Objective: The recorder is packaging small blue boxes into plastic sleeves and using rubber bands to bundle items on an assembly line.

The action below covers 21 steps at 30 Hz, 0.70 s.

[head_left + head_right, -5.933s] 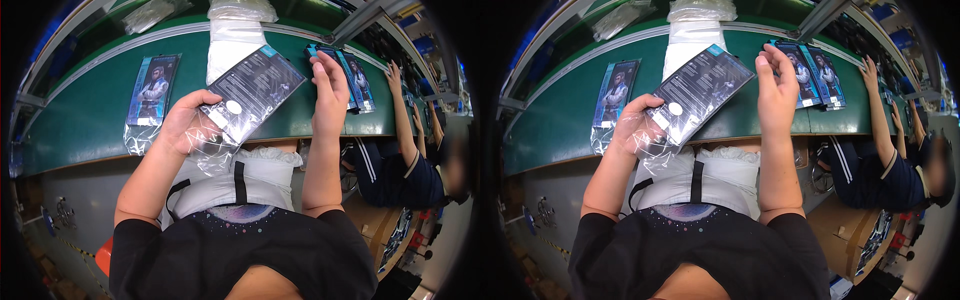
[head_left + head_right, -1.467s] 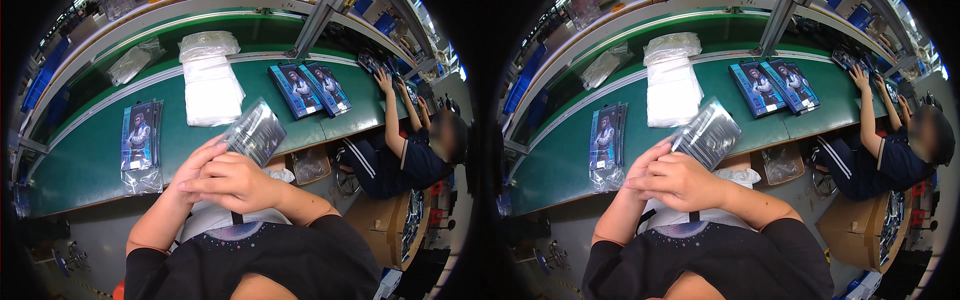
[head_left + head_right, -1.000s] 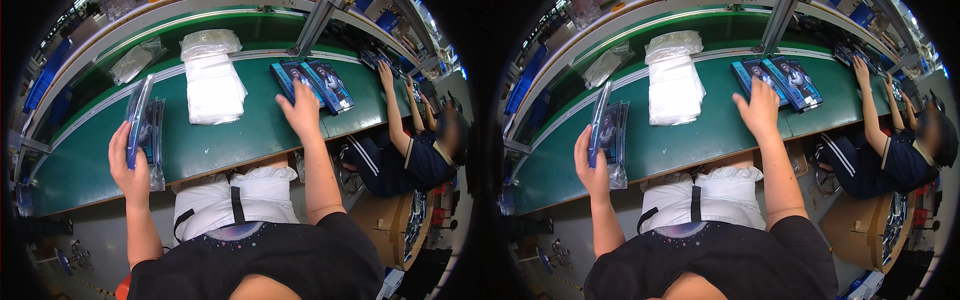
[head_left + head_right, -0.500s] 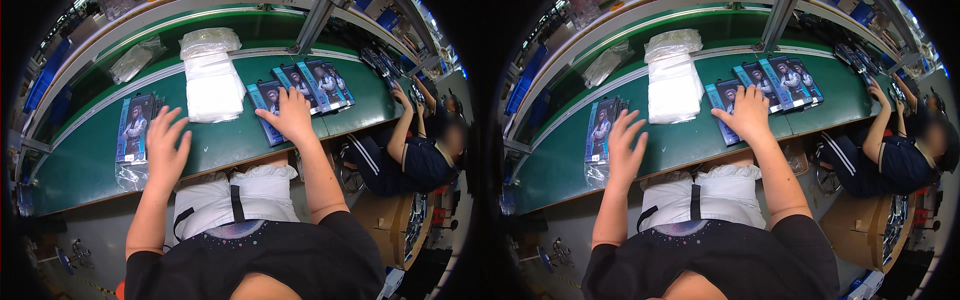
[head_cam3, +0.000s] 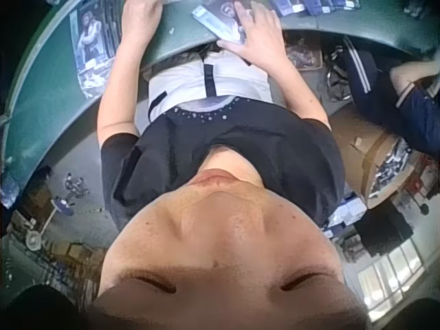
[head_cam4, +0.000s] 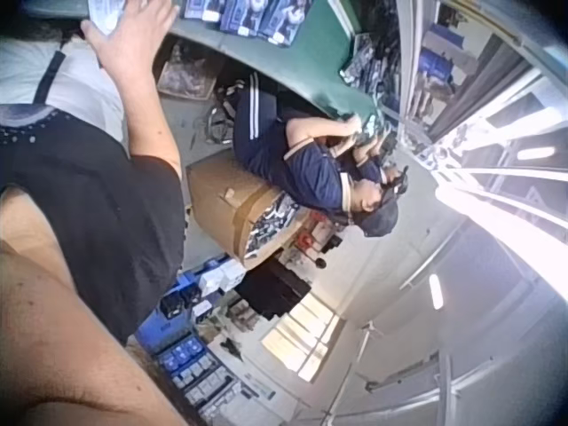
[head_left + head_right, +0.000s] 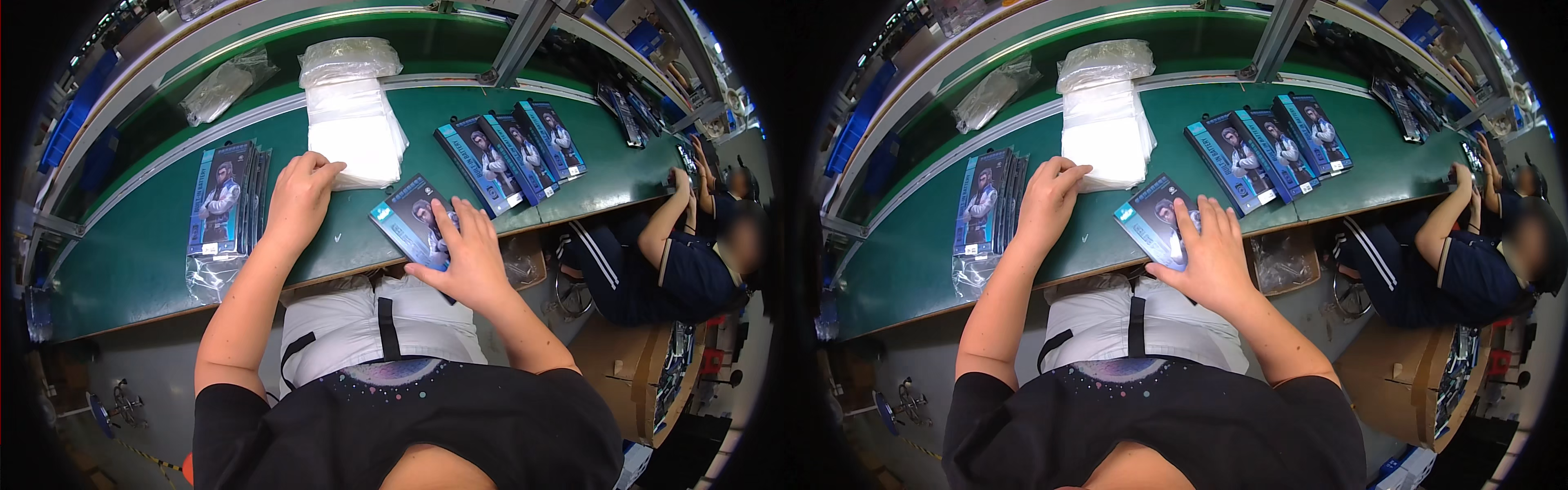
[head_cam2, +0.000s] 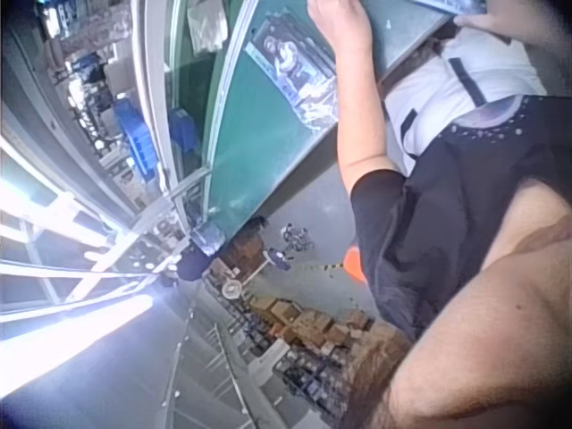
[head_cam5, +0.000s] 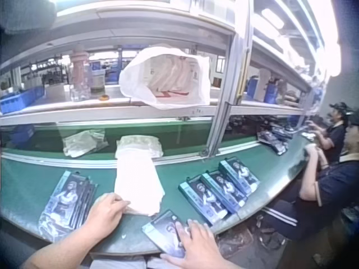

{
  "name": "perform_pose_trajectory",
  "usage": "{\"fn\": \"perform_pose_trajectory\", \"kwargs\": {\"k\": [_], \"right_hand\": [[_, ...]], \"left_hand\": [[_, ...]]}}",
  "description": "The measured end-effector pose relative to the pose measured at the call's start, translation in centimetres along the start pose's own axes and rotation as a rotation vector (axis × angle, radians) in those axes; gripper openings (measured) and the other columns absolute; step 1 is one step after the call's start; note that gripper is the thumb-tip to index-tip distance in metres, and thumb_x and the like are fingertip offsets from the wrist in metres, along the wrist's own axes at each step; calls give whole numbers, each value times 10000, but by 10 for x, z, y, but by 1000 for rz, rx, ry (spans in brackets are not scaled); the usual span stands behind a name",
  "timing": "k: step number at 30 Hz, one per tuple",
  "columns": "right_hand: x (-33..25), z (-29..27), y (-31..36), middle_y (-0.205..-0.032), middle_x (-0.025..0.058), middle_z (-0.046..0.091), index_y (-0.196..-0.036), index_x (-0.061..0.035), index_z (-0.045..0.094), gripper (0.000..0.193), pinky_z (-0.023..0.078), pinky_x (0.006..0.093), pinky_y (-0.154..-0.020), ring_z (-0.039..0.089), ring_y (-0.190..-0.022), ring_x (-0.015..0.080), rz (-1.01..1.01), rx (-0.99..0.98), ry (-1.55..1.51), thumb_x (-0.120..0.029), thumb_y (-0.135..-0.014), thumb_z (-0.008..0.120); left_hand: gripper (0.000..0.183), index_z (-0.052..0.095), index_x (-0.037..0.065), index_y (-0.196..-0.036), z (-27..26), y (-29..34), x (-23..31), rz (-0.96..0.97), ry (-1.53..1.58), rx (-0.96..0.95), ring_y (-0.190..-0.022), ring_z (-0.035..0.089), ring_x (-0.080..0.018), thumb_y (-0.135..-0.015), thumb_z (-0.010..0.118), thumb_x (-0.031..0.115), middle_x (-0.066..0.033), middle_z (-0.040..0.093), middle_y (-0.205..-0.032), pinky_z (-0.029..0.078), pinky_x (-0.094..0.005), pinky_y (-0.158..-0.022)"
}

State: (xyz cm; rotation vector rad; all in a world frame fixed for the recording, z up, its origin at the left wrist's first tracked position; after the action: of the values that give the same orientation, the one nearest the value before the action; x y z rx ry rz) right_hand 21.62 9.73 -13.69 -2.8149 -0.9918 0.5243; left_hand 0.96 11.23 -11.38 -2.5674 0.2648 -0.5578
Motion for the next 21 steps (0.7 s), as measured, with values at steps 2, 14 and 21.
{"fn": "perform_pose_trajectory", "kwargs": {"k": [2, 14, 21], "right_hand": [[-4, -15, -1, -1224, 271, 437, -1311, 12, 437, 838, 332, 514, -985, 448, -1128, 411, -4, -25, -5, -431, -671, 749], [-9, 40, -32, -923, 40, 592, -1154, -19, 519, 344, 484, 236, -671, 550, -753, 78, 346, -439, -2097, -305, -966, 482], [-6, 52, -45, -1108, 144, 593, -1239, 64, 420, 436, 517, 295, -848, 622, -968, 173, 349, -429, -2114, -62, -857, 590]], "left_hand": [[212, 656, 29, -982, -5, 2, 3, 5, 30, 35, -852, 571, -280, -786, 594, -21, -107, 581, -881, 466, -357, -744], [191, 636, 24, -979, -6, -4, 1, 24, 78, 43, -867, 564, -284, -789, 616, 9, -115, 573, -890, 457, -376, -752], [180, 673, 65, -934, 3, -8, -7, 54, -20, -75, -906, 575, -274, -783, 586, 18, -91, 603, -900, 436, -372, -807]]}}
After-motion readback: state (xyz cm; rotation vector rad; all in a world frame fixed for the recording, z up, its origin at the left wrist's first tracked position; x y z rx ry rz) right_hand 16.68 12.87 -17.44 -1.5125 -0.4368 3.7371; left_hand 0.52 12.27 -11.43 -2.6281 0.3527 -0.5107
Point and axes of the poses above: each hand's wrist, its own y-axis away from the middle knuckle, its own z-axis out of the palm, x = y × z, the point moved 9 cm from there along -y, towards the middle knuckle
